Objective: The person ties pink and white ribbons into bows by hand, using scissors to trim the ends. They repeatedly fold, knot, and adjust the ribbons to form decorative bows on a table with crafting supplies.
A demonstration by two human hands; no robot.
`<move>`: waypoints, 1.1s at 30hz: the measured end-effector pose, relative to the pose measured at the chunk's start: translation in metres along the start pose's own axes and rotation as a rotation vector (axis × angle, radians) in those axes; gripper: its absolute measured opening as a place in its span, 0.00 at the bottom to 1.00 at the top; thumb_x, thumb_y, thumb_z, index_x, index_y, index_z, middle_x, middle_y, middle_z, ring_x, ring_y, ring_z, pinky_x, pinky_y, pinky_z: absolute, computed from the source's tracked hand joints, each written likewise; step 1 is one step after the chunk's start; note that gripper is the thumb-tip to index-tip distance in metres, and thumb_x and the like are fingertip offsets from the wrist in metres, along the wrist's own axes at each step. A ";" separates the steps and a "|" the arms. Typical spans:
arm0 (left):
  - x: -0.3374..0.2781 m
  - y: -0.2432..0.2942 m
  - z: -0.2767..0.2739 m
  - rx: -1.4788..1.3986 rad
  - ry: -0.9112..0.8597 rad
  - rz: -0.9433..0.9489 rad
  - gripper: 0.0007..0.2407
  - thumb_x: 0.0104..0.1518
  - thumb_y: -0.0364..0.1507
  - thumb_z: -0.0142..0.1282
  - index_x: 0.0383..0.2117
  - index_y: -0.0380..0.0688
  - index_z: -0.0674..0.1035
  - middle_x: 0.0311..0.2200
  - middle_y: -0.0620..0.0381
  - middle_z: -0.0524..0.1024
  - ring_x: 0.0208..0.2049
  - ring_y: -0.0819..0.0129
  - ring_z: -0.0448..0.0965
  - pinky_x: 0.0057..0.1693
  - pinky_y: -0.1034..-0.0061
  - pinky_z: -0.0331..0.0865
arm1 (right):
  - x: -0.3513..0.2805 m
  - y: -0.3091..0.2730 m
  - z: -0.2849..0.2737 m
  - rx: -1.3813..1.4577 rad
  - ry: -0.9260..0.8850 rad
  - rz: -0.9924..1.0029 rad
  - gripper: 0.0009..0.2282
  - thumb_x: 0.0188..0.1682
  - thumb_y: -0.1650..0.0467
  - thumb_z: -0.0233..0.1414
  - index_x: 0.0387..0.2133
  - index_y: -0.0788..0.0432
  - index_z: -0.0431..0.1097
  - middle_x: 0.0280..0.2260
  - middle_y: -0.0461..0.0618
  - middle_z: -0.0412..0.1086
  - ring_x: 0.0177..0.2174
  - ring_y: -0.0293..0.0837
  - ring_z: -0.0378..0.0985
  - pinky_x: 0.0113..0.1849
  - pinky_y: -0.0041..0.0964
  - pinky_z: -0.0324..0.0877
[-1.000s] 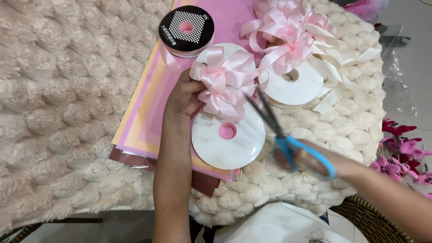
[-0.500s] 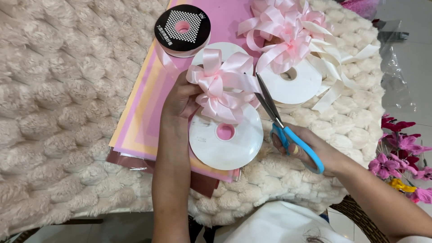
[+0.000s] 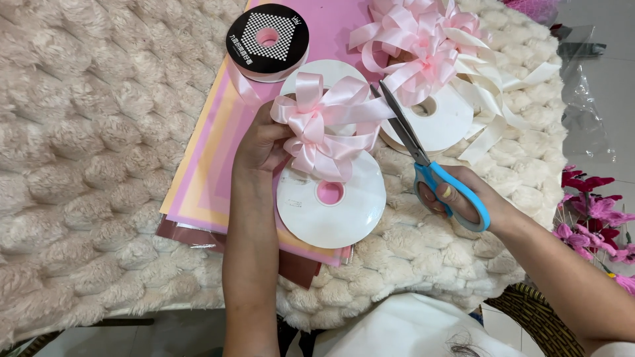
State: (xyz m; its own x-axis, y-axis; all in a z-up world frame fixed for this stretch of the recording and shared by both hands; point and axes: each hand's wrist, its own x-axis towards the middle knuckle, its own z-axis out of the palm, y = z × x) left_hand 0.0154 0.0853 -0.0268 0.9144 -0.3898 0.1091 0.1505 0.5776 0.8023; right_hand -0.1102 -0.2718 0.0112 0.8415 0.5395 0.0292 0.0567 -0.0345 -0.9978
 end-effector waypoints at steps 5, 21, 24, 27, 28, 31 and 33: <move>0.002 0.000 -0.003 0.019 0.015 -0.009 0.12 0.41 0.14 0.60 0.33 0.36 0.80 0.23 0.53 0.75 0.20 0.74 0.73 0.28 0.87 0.62 | -0.002 -0.009 -0.002 -0.052 0.055 0.031 0.22 0.53 0.57 0.51 0.15 0.61 0.66 0.08 0.48 0.60 0.09 0.42 0.67 0.17 0.34 0.67; 0.002 0.022 0.009 -0.239 0.189 0.065 0.07 0.49 0.13 0.53 0.22 0.41 0.74 0.16 0.62 0.61 0.16 0.78 0.56 0.26 0.84 0.52 | -0.026 -0.041 -0.040 -0.824 0.192 0.365 0.14 0.42 0.70 0.62 0.44 0.52 0.80 0.39 0.43 0.81 0.34 0.40 0.81 0.40 0.35 0.75; 0.004 0.020 0.007 -0.145 0.372 0.052 0.09 0.46 0.14 0.56 0.26 0.44 0.79 0.17 0.65 0.68 0.18 0.76 0.61 0.30 0.81 0.58 | 0.002 -0.031 -0.041 -1.073 0.268 -0.309 0.07 0.49 0.78 0.59 0.41 0.60 0.76 0.43 0.52 0.77 0.46 0.53 0.77 0.52 0.47 0.71; 0.003 0.020 0.008 -0.127 0.365 0.050 0.08 0.45 0.14 0.56 0.23 0.44 0.78 0.16 0.66 0.64 0.17 0.76 0.59 0.30 0.82 0.58 | 0.034 -0.026 -0.041 -1.355 0.132 -0.084 0.29 0.41 0.70 0.60 0.60 0.56 0.65 0.60 0.51 0.68 0.63 0.55 0.64 0.50 0.63 0.65; 0.004 0.019 0.005 -0.107 0.367 0.063 0.09 0.46 0.14 0.56 0.28 0.44 0.81 0.20 0.64 0.71 0.21 0.75 0.66 0.31 0.81 0.62 | 0.040 -0.031 -0.042 -1.343 0.151 -0.116 0.24 0.42 0.71 0.57 0.56 0.55 0.68 0.51 0.49 0.74 0.53 0.53 0.73 0.55 0.59 0.61; 0.004 0.021 0.002 -0.080 0.380 0.077 0.12 0.46 0.15 0.58 0.35 0.43 0.84 0.27 0.62 0.80 0.29 0.70 0.76 0.36 0.77 0.70 | 0.045 -0.065 -0.044 -1.233 0.245 -0.123 0.17 0.48 0.75 0.56 0.52 0.59 0.69 0.40 0.51 0.80 0.34 0.50 0.82 0.48 0.50 0.69; 0.004 0.019 0.003 -0.078 0.384 0.063 0.13 0.45 0.16 0.59 0.36 0.43 0.84 0.30 0.60 0.82 0.34 0.67 0.80 0.40 0.75 0.73 | 0.040 -0.079 -0.044 -1.135 0.321 -0.081 0.14 0.53 0.78 0.59 0.51 0.64 0.68 0.38 0.55 0.80 0.25 0.49 0.82 0.34 0.45 0.81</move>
State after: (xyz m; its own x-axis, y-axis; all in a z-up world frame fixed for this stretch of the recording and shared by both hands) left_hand 0.0204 0.0927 -0.0094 0.9946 -0.0636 -0.0825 0.1041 0.6504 0.7524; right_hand -0.0575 -0.2846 0.0940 0.9009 0.3437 0.2650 0.4244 -0.8253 -0.3724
